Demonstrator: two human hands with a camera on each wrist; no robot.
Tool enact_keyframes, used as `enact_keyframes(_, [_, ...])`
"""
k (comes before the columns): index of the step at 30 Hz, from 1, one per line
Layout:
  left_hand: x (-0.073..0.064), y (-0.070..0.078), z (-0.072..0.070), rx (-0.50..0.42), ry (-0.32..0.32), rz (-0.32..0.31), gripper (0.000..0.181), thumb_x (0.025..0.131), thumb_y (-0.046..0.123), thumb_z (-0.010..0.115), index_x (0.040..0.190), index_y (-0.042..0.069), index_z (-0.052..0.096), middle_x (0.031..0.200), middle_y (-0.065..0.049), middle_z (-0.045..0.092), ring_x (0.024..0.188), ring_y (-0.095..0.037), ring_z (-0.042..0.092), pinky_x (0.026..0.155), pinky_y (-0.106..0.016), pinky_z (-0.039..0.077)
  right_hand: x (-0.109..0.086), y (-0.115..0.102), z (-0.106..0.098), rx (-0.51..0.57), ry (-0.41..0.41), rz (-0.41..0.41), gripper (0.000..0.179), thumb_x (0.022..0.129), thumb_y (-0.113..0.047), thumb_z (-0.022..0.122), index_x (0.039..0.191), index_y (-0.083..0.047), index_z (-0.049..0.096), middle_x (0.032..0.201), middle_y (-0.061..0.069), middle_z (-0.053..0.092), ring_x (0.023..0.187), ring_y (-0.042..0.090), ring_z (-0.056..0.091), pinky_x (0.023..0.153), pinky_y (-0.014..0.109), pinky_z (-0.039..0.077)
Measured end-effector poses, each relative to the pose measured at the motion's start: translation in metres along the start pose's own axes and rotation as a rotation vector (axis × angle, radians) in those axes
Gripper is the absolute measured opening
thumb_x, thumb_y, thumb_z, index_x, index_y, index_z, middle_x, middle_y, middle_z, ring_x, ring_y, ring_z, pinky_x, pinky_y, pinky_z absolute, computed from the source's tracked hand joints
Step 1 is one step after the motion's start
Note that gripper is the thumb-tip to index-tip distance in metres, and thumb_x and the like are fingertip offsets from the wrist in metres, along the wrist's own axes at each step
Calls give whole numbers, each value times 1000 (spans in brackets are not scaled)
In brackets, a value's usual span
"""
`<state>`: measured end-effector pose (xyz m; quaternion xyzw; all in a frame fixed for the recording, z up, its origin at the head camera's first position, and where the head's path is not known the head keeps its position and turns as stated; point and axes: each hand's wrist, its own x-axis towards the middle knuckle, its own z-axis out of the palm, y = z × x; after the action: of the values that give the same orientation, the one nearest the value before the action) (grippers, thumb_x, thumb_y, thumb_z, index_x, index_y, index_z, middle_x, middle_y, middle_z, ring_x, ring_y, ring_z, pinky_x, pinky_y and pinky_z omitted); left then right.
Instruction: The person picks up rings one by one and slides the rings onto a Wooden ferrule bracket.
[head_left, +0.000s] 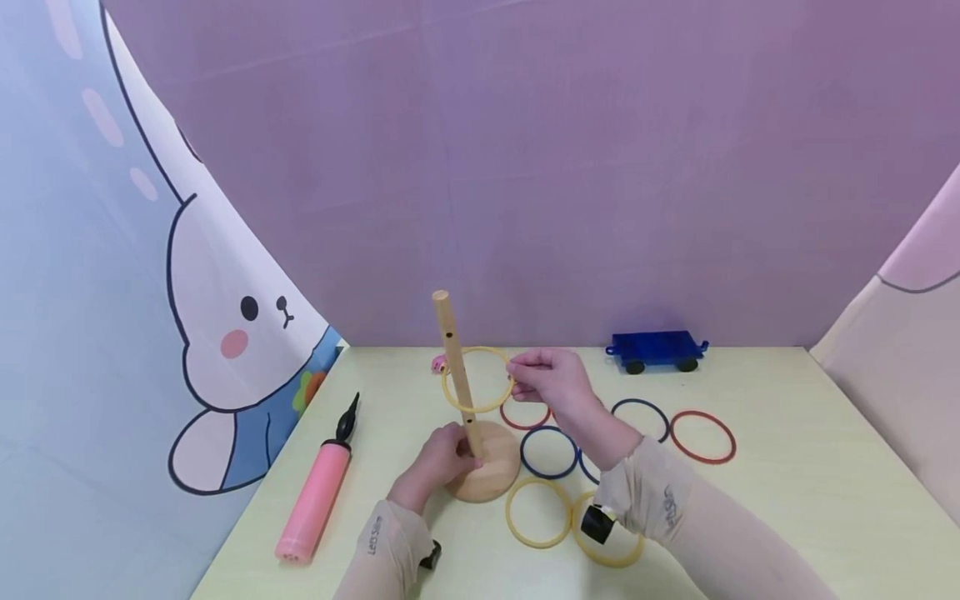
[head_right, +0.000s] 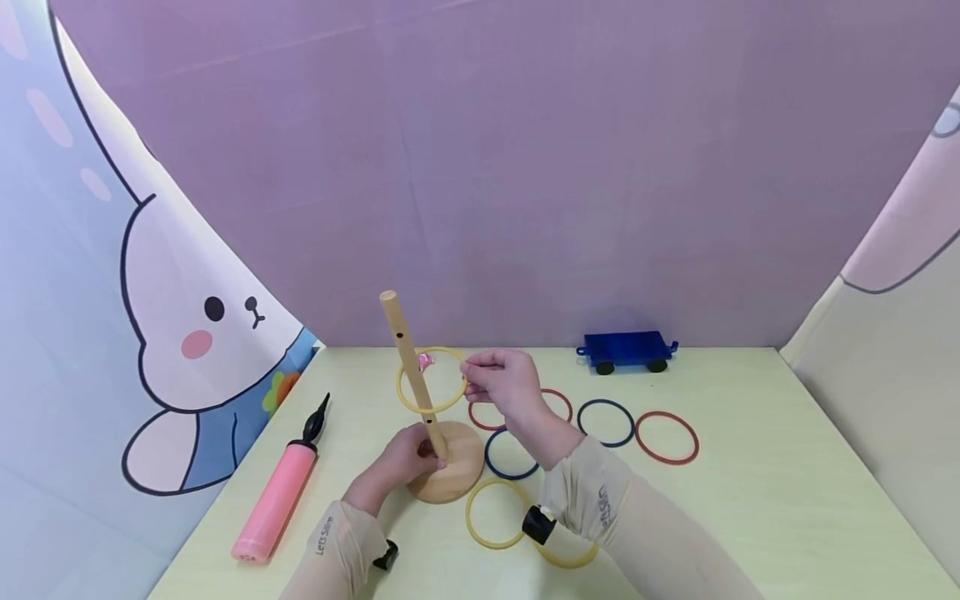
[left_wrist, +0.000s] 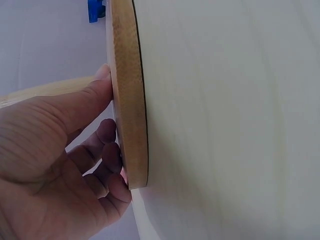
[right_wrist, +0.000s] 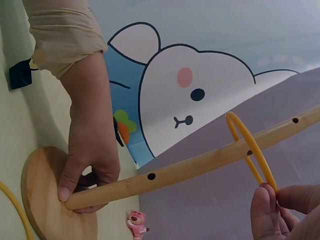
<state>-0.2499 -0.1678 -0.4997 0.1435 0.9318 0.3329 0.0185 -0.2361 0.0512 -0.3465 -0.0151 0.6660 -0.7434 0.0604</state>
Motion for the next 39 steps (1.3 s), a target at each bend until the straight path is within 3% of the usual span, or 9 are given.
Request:
enact_keyframes(13, [3, -3, 1, 9, 1, 54, 21, 74, 11, 84, 85, 7, 66, 77, 1, 56, 71, -13, 50, 65, -28, 45, -2, 22, -1, 33, 20, 21, 17, 90, 1, 66, 104, 11, 64, 74, 9, 67, 59, 14, 64, 60, 27, 56])
enact_keyframes(23, [3, -4, 2, -18, -10, 43, 25, 75, 10, 83, 95, 6, 69, 84, 0, 63, 77, -13, 56, 72, -30, 49, -1, 38, -3, 17, 46, 26, 17, 89, 1, 67, 103, 12, 65, 75, 9, 68, 59, 14, 64, 66, 35, 58])
enact_keyframes(39, [0, -4, 4, -45, 21, 25, 32, 74, 8, 83, 98, 3, 63, 83, -3, 62, 76, -15, 56, 70, -32, 50, -2, 70, -4, 23, 63, 50, 17, 88, 2, 68, 101, 12, 65, 76, 13, 67, 57, 15, 64, 60, 30, 57])
